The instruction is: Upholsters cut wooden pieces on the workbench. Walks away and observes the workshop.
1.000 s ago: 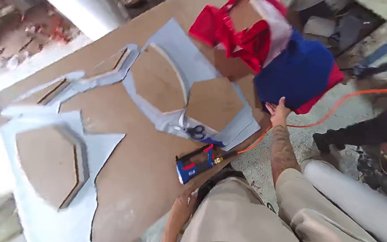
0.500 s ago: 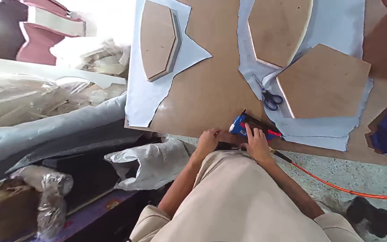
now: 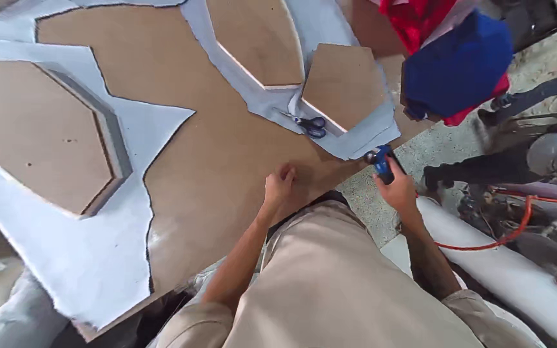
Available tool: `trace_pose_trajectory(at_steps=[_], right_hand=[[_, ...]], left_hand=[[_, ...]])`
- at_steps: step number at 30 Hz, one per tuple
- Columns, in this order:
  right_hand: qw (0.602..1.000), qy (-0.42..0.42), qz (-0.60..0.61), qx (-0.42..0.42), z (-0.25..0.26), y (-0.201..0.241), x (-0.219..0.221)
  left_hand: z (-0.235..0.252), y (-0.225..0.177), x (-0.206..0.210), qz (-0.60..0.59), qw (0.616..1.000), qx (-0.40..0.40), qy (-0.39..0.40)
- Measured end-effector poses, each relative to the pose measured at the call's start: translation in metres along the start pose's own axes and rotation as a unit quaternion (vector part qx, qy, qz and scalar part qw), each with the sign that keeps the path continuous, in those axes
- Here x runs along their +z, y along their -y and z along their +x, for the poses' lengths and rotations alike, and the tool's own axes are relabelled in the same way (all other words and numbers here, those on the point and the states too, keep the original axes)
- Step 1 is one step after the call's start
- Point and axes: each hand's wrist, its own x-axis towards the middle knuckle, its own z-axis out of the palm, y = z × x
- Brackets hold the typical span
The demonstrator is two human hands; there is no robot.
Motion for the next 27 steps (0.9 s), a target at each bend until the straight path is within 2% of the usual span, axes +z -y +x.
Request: trace_pose_trajectory(at_steps=[2, 5, 7, 10, 12, 14, 16, 18, 19, 21, 23, 25, 27], right_hand=[[0.999, -0.035, 0.022, 0.015, 0.032, -0.03, -0.008], [0.998, -0.038, 0.055, 0.001, 0.092, -0.07, -0.009], [0.997, -0.059, 0.03, -0.041, 0.131, -0.088, 0.0], [0.991, -0.103, -0.011, -0.084, 0.187, -0.096, 0.011], [0.988, -0.127, -0.027, -0.088, 0.218, -0.1, 0.018], [0.986, -0.144, -0.021, -0.076, 0.244, -0.102, 0.022], [0.98, -0.193, -0.002, -0.058, 0.259, -0.099, 0.024], [0.968, -0.244, 0.025, -0.055, 0.253, -0.084, 0.022], [0.968, -0.241, 0.03, -0.061, 0.246, -0.074, 0.02], [0.986, -0.151, 0.037, -0.052, 0.231, -0.057, 0.018], [0.997, -0.073, 0.02, -0.02, 0.224, -0.048, 0.027], [0.996, -0.087, -0.006, -0.004, 0.225, -0.049, 0.041], [0.994, -0.112, -0.018, -0.011, 0.227, -0.05, 0.048]], left_hand=[[0.044, -0.029, 0.0, 0.179, 0.976, 0.113, -0.059], [0.117, -0.062, 0.008, 0.321, 0.921, 0.207, -0.08], [0.149, -0.074, 0.014, 0.387, 0.895, 0.216, -0.049], [0.151, -0.078, 0.016, 0.438, 0.883, 0.168, -0.014], [0.125, -0.063, 0.015, 0.428, 0.897, 0.105, -0.036], [0.091, -0.043, 0.008, 0.399, 0.909, 0.015, -0.12], [0.07, -0.024, -0.01, 0.379, 0.897, -0.058, -0.222], [0.057, -0.005, -0.03, 0.371, 0.873, -0.085, -0.304], [0.057, -0.001, -0.039, 0.37, 0.863, -0.088, -0.334], [0.068, -0.018, -0.045, 0.346, 0.857, -0.084, -0.373], [0.093, -0.062, -0.031, 0.3, 0.885, -0.06, -0.352], [0.127, -0.102, -0.003, 0.242, 0.931, -0.047, -0.268], [0.164, -0.119, 0.023, 0.187, 0.956, -0.048, -0.223]])
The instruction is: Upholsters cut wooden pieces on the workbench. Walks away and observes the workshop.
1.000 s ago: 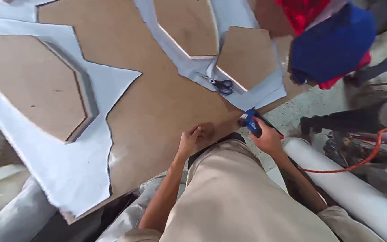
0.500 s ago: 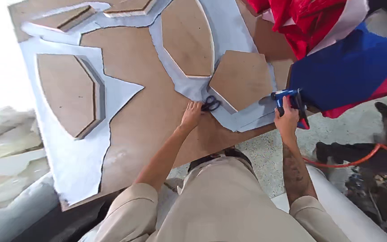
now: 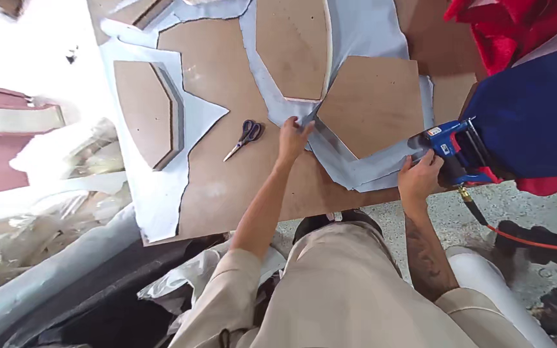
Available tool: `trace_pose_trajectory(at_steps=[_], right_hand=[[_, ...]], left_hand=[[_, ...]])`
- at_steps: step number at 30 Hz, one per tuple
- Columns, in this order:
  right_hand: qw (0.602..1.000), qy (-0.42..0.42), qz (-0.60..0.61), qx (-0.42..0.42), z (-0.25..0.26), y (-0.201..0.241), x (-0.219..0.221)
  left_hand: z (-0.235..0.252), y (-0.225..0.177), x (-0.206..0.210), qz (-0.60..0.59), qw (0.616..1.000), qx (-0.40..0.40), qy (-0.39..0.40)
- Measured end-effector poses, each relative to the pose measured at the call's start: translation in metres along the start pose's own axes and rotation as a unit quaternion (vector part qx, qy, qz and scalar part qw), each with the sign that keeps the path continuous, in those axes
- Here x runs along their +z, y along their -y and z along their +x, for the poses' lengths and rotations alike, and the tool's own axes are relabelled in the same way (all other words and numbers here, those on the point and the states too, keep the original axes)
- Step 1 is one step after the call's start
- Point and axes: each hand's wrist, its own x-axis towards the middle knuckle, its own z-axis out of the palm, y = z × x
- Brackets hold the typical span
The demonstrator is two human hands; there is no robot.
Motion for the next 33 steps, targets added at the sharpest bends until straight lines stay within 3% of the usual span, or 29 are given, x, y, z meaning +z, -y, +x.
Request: trace_pose_trajectory(at_steps=[4, 10, 15, 23, 26, 28, 31, 33], right_hand=[[0.999, -0.007, 0.032, -0.025, 0.007, -0.012, -0.003], [0.995, 0.011, 0.09, -0.039, -0.002, -0.016, -0.008], [0.986, 0.073, 0.123, -0.086, -0.039, 0.014, -0.013], [0.961, 0.146, 0.147, -0.184, -0.118, 0.147, 0.026], [0.949, 0.166, 0.154, -0.22, -0.124, 0.212, 0.043], [0.952, 0.204, 0.138, -0.182, -0.124, 0.245, 0.044], [0.954, 0.249, 0.135, -0.102, -0.122, 0.263, 0.039], [0.951, 0.264, 0.148, -0.062, -0.12, 0.261, 0.035]], left_hand=[[0.019, -0.029, 0.026, 0.007, 1.0, -0.017, -0.023], [-0.061, 0.002, -0.006, -0.057, 0.995, -0.057, -0.054], [-0.122, 0.094, -0.04, -0.121, 0.977, -0.126, -0.117], [-0.162, 0.239, -0.122, -0.042, 0.958, -0.244, -0.141], [-0.154, 0.269, -0.156, -0.034, 0.971, -0.19, -0.139], [-0.131, 0.276, -0.171, -0.054, 0.985, -0.13, -0.099], [-0.085, 0.269, -0.173, -0.069, 0.995, -0.064, -0.044], [-0.07, 0.254, -0.17, -0.051, 0.996, -0.032, -0.069]])
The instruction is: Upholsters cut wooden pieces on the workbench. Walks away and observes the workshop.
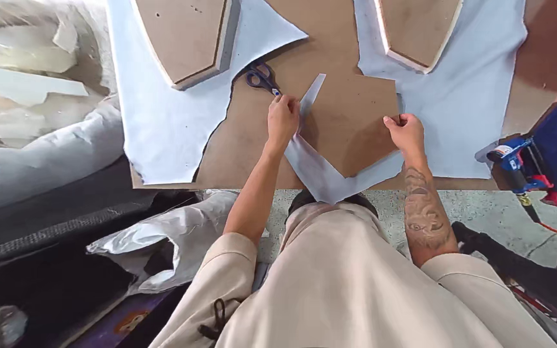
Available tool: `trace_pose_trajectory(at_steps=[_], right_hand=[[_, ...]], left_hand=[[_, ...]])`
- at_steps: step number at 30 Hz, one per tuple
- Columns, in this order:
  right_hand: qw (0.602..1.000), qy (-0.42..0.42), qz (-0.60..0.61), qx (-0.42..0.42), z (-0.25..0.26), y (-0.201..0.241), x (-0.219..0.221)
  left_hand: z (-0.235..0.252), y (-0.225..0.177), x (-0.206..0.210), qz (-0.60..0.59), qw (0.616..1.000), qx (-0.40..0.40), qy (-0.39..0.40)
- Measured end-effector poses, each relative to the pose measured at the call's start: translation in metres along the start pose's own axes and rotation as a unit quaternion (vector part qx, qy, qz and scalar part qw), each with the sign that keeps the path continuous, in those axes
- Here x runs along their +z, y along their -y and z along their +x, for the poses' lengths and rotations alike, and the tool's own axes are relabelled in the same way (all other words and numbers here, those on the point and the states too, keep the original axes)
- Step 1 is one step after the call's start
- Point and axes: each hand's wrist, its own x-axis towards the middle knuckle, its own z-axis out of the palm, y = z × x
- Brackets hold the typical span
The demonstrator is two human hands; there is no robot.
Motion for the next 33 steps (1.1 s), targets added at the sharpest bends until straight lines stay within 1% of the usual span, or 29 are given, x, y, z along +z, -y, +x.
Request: trace_pose_trajectory(at_steps=[1, 2, 4, 5, 6, 8, 10, 12, 13, 16, 18, 21, 23, 25, 28, 31, 33], right_hand=[[1.0, 0.0, 0.014, 0.016, -0.003, -0.003, -0.004], [0.999, -0.007, 0.023, 0.031, -0.01, -0.009, -0.006], [0.998, -0.016, 0.027, 0.047, -0.017, -0.021, -0.006], [0.998, -0.017, 0.032, 0.047, -0.022, -0.027, -0.003], [0.998, -0.016, 0.041, 0.044, -0.024, -0.028, -0.001], [0.997, -0.006, 0.062, 0.039, -0.03, -0.018, -0.004], [0.998, -0.001, 0.065, 0.025, -0.036, -0.017, -0.006], [0.999, 0.005, 0.045, 0.015, -0.042, -0.025, -0.006], [1.0, 0.006, 0.024, 0.012, -0.042, -0.031, -0.001], [0.999, -0.006, -0.044, -0.014, -0.044, -0.048, 0.019], [0.998, -0.016, -0.044, -0.039, -0.04, -0.054, 0.021], [0.997, -0.003, -0.021, -0.068, -0.04, -0.061, 0.016], [0.995, 0.002, -0.036, -0.093, -0.043, -0.065, 0.016], [0.994, 0.006, -0.032, -0.1, -0.046, -0.066, 0.015], [0.996, 0.012, 0.001, -0.094, -0.047, -0.065, 0.006], [0.995, 0.022, -0.004, -0.093, -0.056, -0.061, 0.001], [0.995, 0.02, -0.007, -0.102, -0.053, -0.062, 0.002]], left_hand=[[-0.002, -0.01, 0.001, 0.009, 1.0, 0.014, -0.012], [-0.013, -0.018, 0.002, 0.016, 1.0, 0.018, -0.007], [-0.038, -0.023, 0.009, 0.011, 0.998, -0.013, 0.063], [-0.043, -0.021, 0.018, 0.001, 0.996, -0.031, 0.082], [-0.041, -0.019, 0.027, -0.016, 0.996, -0.043, 0.072], [-0.036, -0.018, 0.038, -0.075, 0.996, -0.054, 0.014], [-0.044, -0.019, 0.033, -0.114, 0.992, -0.054, -0.016], [-0.058, -0.018, 0.029, -0.115, 0.992, -0.044, -0.032], [-0.062, -0.014, 0.033, -0.101, 0.993, -0.036, -0.041], [-0.067, 0.01, 0.058, -0.051, 0.997, -0.027, -0.042], [-0.061, 0.012, 0.063, -0.075, 0.995, -0.031, -0.06], [-0.053, 0.014, 0.057, -0.145, 0.986, -0.051, -0.059], [-0.055, 0.02, 0.058, -0.145, 0.987, -0.044, -0.056], [-0.058, 0.024, 0.06, -0.14, 0.988, -0.034, -0.062], [-0.054, 0.021, 0.063, -0.166, 0.983, -0.04, -0.073], [-0.056, 0.023, 0.067, -0.183, 0.978, -0.048, -0.083], [-0.057, 0.02, 0.065, -0.158, 0.98, -0.045, -0.108]])
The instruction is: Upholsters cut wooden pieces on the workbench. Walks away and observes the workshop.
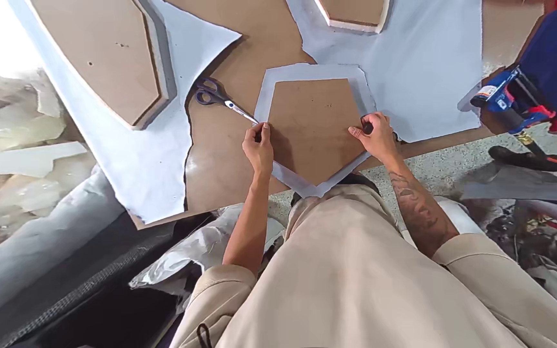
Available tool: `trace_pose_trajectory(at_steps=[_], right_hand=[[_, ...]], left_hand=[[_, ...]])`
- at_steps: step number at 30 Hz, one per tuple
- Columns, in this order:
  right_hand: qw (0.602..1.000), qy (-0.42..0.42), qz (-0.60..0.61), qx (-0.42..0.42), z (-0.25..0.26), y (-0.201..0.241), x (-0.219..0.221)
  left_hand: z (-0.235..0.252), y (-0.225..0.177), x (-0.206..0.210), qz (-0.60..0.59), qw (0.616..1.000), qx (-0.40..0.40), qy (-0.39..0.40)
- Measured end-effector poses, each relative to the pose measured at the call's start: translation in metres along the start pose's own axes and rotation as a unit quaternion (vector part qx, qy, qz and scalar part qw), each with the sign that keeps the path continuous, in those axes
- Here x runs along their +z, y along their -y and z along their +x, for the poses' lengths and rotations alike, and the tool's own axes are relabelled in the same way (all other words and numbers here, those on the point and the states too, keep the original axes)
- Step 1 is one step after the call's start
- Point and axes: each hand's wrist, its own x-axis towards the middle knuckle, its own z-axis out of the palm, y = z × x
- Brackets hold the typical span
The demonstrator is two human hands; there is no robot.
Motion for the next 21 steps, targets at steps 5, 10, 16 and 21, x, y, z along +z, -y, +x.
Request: trace_pose_trajectory(at_steps=[5, 10, 16, 21], right_hand=[[0.993, -0.036, -0.056, 0.102, -0.013, -0.03, -0.027], [0.981, 0.116, -0.074, 0.137, -0.006, -0.038, -0.034], [0.978, 0.11, -0.128, 0.123, 0.013, -0.029, -0.044], [0.944, 0.283, -0.136, 0.102, 0.035, -0.041, -0.058]], left_hand=[[-0.039, -0.078, 0.024, 0.216, 0.963, 0.15, 0.054], [-0.086, -0.12, 0.166, 0.258, 0.937, 0.202, 0.12], [-0.085, -0.12, 0.212, 0.372, 0.914, 0.154, 0.053], [-0.098, -0.126, 0.228, 0.438, 0.88, 0.171, 0.068]])
